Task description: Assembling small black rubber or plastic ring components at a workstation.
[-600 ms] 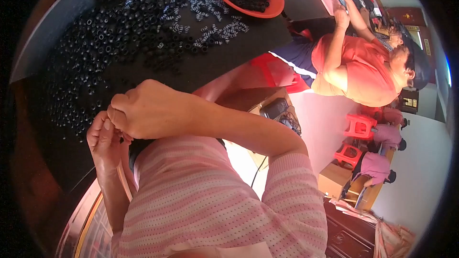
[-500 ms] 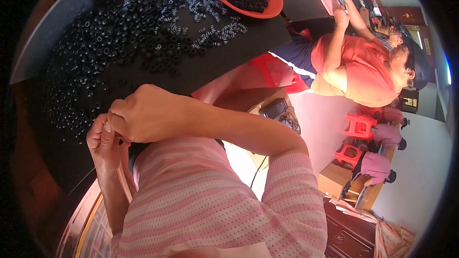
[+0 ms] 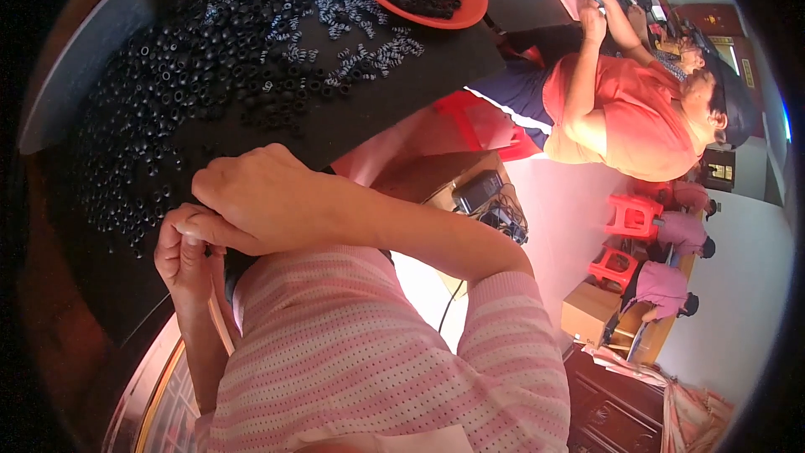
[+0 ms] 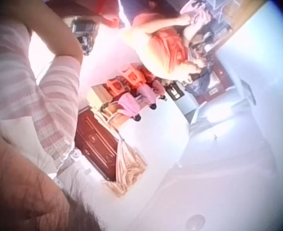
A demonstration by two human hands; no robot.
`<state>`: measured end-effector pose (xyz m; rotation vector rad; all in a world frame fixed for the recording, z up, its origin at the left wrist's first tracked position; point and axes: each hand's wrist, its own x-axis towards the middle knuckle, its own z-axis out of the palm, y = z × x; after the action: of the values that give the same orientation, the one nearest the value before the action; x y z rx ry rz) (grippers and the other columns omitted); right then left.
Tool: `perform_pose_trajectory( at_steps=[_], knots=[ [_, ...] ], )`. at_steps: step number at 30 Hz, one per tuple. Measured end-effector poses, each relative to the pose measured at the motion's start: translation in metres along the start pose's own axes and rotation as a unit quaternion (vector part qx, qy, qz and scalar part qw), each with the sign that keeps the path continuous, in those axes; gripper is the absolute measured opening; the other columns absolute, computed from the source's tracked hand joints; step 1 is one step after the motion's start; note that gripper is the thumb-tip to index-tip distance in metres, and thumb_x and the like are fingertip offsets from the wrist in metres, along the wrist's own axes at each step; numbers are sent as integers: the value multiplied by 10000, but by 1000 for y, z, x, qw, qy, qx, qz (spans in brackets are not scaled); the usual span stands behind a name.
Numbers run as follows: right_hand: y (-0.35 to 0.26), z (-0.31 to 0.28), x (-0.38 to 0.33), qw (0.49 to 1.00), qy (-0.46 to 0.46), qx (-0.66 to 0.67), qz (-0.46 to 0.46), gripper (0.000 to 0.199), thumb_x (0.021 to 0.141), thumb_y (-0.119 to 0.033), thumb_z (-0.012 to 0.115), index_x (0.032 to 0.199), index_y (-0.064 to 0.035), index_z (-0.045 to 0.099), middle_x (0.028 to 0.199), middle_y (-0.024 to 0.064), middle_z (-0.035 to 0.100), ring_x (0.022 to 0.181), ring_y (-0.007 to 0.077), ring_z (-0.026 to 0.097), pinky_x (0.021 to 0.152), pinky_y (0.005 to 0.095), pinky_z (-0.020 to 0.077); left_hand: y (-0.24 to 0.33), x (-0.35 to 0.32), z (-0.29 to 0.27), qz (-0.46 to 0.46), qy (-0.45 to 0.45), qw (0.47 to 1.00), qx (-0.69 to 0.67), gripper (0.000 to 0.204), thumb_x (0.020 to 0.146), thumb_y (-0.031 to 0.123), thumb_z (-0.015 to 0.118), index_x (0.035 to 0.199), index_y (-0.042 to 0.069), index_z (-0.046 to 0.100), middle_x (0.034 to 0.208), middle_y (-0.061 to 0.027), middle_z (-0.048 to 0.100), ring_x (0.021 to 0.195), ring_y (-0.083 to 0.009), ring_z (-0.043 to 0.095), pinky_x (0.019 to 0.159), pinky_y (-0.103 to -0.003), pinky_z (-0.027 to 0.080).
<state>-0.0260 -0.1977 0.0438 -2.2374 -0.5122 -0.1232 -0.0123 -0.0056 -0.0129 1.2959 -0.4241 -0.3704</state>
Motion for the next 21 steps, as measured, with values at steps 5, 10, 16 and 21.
perform_pose_trajectory(
  at_steps=[5,10,16,21],
  knots=[
    [3,10,3,998,-36,50,15,341,912,-250,516,661,-19,530,605,127,540,549,305,558,479,402,408,-2,2,1,18,-32,997,71,203,960,183,529,943,-17,553,781,-28,523,620,-75,469,534,-206,382],
    [9,18,3,982,-42,178,42,364,914,-200,490,615,7,488,532,156,495,460,299,515,466,398,384,-7,-5,-1,59,2,993,99,254,947,241,556,930,-13,562,746,-18,519,574,-72,449,502,-214,369],
    [7,19,-5,960,-25,269,78,357,905,-155,506,593,13,463,502,152,446,415,267,447,453,365,360,-6,-6,-2,55,-10,993,101,249,944,237,558,930,-11,566,759,-32,542,563,-74,456,490,-209,363],
    [21,10,-7,986,128,105,-30,259,866,-125,583,665,-4,472,580,118,465,507,248,507,443,352,366,8,-5,3,-10,61,998,-15,215,942,218,559,934,5,577,812,-80,594,576,-85,500,499,-211,400]
  ],
)
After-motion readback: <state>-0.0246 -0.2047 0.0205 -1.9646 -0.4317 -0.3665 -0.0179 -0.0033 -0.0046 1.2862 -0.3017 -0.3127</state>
